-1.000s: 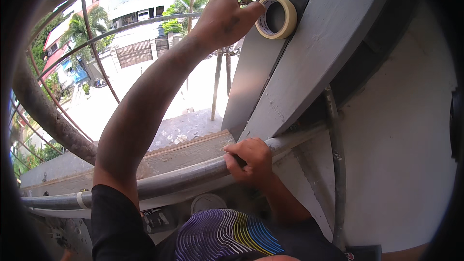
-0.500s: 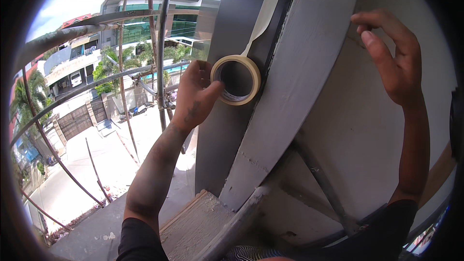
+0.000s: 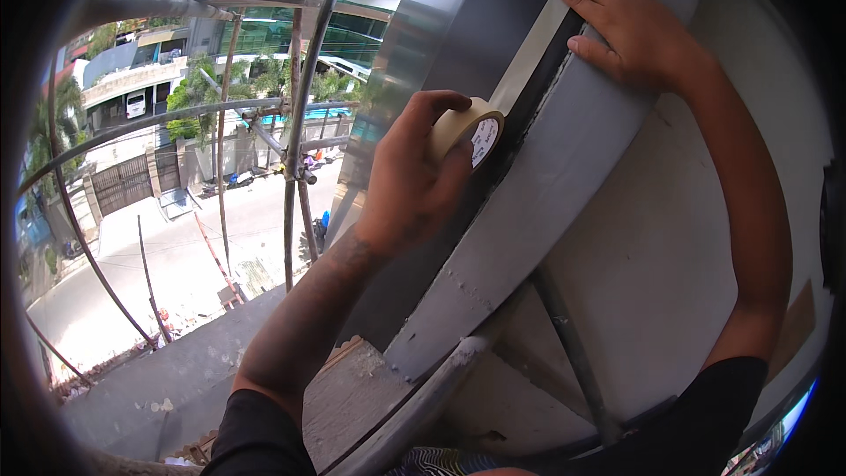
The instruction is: The person applies masking tape along the edge of a curved metal beam on a balcony, smoothing it with their hands and cutting it with a utility knife. They wipe the surface with a cloth and continue taping along the beam's length.
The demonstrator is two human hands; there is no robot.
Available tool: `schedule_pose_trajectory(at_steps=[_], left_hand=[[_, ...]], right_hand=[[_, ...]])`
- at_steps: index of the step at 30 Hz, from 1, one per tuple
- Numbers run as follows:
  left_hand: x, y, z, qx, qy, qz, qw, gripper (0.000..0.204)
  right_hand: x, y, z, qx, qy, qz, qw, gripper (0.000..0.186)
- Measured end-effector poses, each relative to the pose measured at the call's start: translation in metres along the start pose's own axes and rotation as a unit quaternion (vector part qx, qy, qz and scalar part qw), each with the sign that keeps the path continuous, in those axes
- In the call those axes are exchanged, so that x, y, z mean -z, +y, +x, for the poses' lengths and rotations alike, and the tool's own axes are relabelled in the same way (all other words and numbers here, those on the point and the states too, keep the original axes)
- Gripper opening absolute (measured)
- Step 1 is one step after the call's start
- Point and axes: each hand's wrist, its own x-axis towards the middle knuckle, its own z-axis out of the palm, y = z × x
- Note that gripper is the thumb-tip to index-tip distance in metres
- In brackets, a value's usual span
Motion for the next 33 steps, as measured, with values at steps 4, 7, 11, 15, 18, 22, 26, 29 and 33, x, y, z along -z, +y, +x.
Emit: schedule_pose_trajectory(at_steps=[4, 7, 11, 15, 18, 22, 26, 29, 33], left_hand=[[0.004, 0.001, 0.001, -0.009, 0.009, 0.049, 0.999, 0.04], [0.004, 0.003, 0.001, 0.014, 0.003, 0.034, 0.999, 0.039], [0.001, 0.002, 0.001, 0.027, 0.0, 0.001, 1.0, 0.041], [-0.001, 0.003, -0.005, 0.035, -0.011, 0.013, 0.999, 0.046], [-0.011, -0.006, -0.021, 0.027, 0.009, -0.094, 0.995, 0.05], [-0.011, -0.026, -0.027, -0.06, 0.003, -0.001, 0.998, 0.056], [-0.002, 0.008, -0.029, 0.002, -0.024, 0.075, 0.997, 0.055], [0.001, 0.026, -0.047, 0.113, -0.053, 0.084, 0.989, 0.052], [0.021, 0.022, -0.073, 0.218, -0.118, 0.104, 0.963, 0.055]], right_hand=[[0.01, -0.031, -0.001, -0.023, -0.057, -0.011, 0.998, 0.078], [0.01, -0.053, -0.01, -0.015, -0.088, 0.016, 0.996, 0.084], [0.01, -0.076, -0.017, 0.027, -0.092, 0.047, 0.994, 0.086], [0.011, -0.066, -0.017, 0.045, -0.085, 0.069, 0.993, 0.086], [0.01, -0.061, -0.021, 0.046, -0.08, 0.078, 0.993, 0.085], [0.005, -0.068, -0.016, 0.034, -0.066, 0.078, 0.994, 0.084], [0.006, -0.068, -0.016, 0.037, -0.072, 0.055, 0.995, 0.083], [0.001, -0.068, -0.021, 0.036, -0.064, 0.036, 0.997, 0.081], [0.008, -0.07, -0.017, 0.053, -0.076, 0.031, 0.995, 0.079]])
